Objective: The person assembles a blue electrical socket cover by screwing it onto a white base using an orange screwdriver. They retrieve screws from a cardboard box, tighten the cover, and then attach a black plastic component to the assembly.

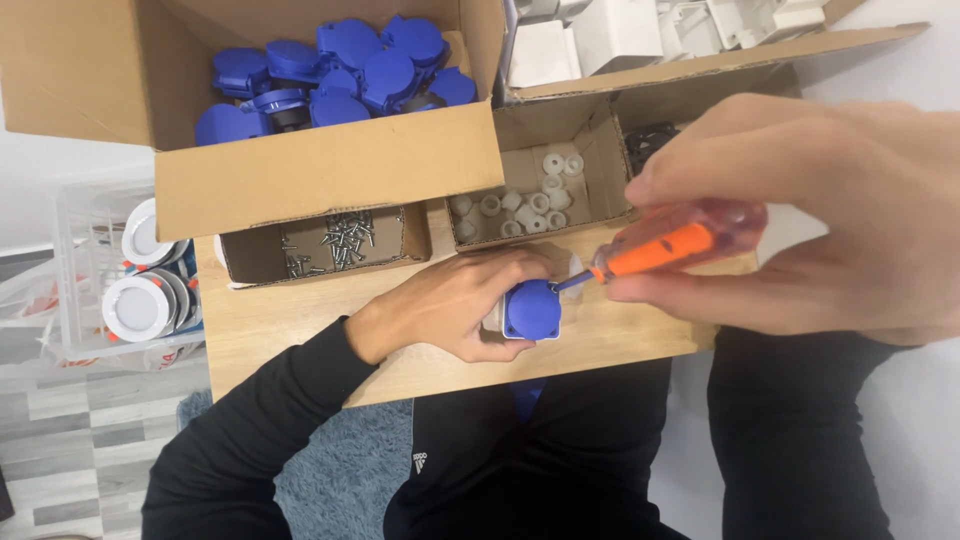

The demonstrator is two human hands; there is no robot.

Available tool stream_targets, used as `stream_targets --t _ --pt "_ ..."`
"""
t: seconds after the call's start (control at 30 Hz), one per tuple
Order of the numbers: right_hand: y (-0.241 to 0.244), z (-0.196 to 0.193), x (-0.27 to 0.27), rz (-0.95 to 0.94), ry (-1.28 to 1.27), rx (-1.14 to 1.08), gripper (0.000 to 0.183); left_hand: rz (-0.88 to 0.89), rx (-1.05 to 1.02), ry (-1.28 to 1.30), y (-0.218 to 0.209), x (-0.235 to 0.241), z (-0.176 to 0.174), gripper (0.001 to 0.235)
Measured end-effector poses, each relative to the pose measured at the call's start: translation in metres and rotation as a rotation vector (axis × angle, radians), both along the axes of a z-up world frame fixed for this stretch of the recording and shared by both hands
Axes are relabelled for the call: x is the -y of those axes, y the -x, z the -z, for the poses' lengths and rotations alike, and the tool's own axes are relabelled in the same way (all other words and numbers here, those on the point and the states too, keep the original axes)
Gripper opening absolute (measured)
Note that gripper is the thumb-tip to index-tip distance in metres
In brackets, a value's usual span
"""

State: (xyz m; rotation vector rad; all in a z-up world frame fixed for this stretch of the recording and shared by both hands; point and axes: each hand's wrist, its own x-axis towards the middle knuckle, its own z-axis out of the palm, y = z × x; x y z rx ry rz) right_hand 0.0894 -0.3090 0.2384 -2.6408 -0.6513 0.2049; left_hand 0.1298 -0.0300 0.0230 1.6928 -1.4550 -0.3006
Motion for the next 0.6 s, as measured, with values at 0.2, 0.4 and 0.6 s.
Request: stream_targets --t 0.2,0.4,0.6 --pt "-0.003 0.004 -0.001 0.017 0.078 0.077 0.058 -0.008 0.014 0.002 0.001 0.001 0.001 0.065" --pt "-0.013 0.003 0.011 -0.446 -0.262 0.189 0.074 -0.004 0.013 0.004 0.0 0.001 0.002 0.065" --pt "-0.01 0.009 0.023 -0.38 -0.37 -0.056 0.062 -0.008 0.018 0.002 0.0 0.001 0.002 0.067"
